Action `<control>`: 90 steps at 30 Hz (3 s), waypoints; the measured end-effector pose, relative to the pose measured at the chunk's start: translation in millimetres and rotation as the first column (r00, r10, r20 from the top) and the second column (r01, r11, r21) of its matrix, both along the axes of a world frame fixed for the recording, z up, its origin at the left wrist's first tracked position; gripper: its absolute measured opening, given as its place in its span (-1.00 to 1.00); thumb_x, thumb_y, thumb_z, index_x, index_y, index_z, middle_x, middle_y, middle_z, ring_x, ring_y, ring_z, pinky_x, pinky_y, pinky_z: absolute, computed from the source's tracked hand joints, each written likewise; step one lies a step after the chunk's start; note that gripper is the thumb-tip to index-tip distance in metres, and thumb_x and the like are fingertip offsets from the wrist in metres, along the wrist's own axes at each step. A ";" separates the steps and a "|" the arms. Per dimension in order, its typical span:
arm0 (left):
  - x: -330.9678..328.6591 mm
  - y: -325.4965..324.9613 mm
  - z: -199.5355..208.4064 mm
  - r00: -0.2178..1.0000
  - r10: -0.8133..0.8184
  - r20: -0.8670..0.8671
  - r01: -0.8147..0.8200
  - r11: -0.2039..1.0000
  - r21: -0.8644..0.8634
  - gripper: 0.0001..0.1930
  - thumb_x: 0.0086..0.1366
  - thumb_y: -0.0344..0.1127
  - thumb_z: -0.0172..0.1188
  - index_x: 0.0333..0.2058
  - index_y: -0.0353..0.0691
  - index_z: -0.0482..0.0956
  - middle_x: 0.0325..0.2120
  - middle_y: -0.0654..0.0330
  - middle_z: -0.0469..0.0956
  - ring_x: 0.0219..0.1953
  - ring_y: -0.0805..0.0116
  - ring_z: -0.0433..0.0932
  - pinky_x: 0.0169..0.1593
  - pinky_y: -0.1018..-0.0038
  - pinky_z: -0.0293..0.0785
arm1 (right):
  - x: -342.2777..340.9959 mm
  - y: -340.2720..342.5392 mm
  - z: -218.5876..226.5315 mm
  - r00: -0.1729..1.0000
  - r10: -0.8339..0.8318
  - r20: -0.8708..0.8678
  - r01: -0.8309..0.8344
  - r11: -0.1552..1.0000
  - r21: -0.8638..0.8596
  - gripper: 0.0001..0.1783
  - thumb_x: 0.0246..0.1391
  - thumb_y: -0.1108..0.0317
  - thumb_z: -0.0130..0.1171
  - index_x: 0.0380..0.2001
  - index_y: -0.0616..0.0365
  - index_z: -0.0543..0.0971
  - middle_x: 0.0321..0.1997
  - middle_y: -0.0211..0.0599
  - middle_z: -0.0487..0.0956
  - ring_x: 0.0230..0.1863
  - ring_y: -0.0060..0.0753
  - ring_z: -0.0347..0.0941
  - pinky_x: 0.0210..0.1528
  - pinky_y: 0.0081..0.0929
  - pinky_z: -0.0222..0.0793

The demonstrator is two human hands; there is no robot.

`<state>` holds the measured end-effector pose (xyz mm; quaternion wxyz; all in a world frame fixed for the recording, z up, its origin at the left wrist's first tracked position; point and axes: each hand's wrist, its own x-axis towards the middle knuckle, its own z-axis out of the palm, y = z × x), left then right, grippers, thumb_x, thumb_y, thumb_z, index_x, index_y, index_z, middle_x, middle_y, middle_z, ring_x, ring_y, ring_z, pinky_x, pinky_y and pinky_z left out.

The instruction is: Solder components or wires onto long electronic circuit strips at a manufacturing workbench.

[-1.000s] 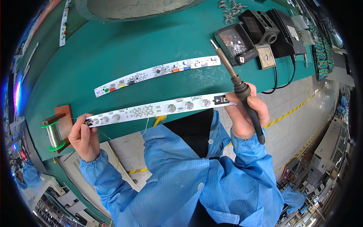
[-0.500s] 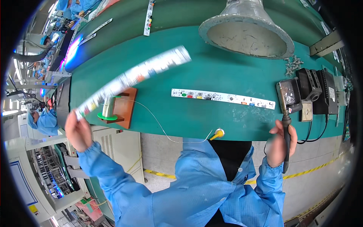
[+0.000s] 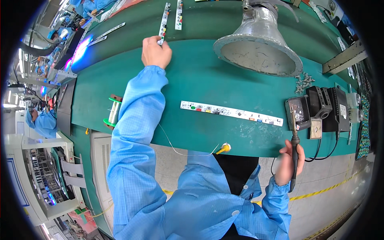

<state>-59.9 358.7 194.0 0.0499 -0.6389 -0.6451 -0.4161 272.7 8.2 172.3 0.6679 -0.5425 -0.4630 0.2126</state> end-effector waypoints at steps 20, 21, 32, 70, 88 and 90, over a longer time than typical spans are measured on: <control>24.0 -121.8 83.5 0.816 -0.547 -0.187 0.348 0.723 -0.597 -0.67 0.15 -0.12 0.12 -0.29 -0.27 0.59 -0.38 -0.01 0.56 -0.29 -0.05 0.53 -0.19 0.21 0.46 | -3.6 30.5 12.5 0.840 0.037 0.542 0.068 0.982 -0.174 -0.43 -0.04 0.62 0.18 0.10 0.37 0.31 0.04 0.11 0.46 0.12 -0.11 0.39 0.17 -0.29 0.24; 17.4 -144.0 75.5 0.795 -0.542 -0.274 0.323 0.759 -0.566 -0.68 0.13 -0.15 0.16 -0.24 -0.28 0.58 -0.36 0.00 0.55 -0.30 -0.05 0.53 -0.19 0.22 0.46 | -6.6 36.3 16.9 0.804 0.040 0.593 0.089 0.978 -0.186 -0.42 -0.05 0.64 0.18 0.10 0.38 0.30 0.05 0.09 0.46 0.12 -0.16 0.39 0.17 -0.35 0.24; -3.3 -212.2 22.1 0.788 -0.609 0.087 0.561 0.653 -0.508 -0.71 0.00 -0.54 0.30 -0.23 -0.34 0.56 -0.38 0.10 0.48 -0.42 0.26 0.49 -0.37 0.47 0.42 | -6.8 12.0 13.0 0.841 0.034 0.539 0.087 0.977 -0.197 -0.43 -0.04 0.65 0.16 0.10 0.31 0.29 -0.02 0.11 0.51 0.06 -0.12 0.45 0.14 -0.28 0.29; -21.1 -247.7 26.3 0.356 -0.385 0.852 0.801 0.595 -0.066 -0.63 -0.06 -0.71 0.27 -0.20 -0.41 0.56 -0.27 -0.01 0.52 -0.24 0.30 0.56 -0.24 0.48 0.61 | 14.8 3.6 -26.7 0.803 -0.297 0.517 0.251 0.955 0.159 -0.44 -0.03 0.73 0.12 0.07 0.22 0.30 -0.08 0.09 0.51 -0.06 -0.16 0.47 0.01 -0.19 0.41; -71.9 -234.3 -14.4 0.474 -0.346 0.810 0.735 0.662 -0.148 -0.61 0.00 -0.74 0.15 -0.12 -0.47 0.53 -0.13 -0.05 0.51 -0.18 0.30 0.53 -0.07 0.49 0.46 | -11.6 12.8 12.2 0.963 0.108 0.246 -0.120 0.992 0.034 -0.37 -0.10 0.70 0.19 0.06 0.03 0.28 -0.12 0.06 0.54 -0.11 -0.13 0.52 -0.04 -0.27 0.44; -72.8 -230.1 -22.9 0.422 -0.327 0.846 0.750 0.649 -0.123 -0.59 0.02 -0.74 0.14 -0.08 -0.45 0.52 -0.11 -0.07 0.51 -0.16 0.33 0.53 -0.03 0.53 0.44 | -8.5 9.8 18.1 0.961 0.100 0.259 -0.109 0.994 0.020 -0.38 -0.11 0.71 0.20 0.04 0.03 0.29 -0.13 0.07 0.54 -0.11 -0.13 0.53 -0.06 -0.26 0.45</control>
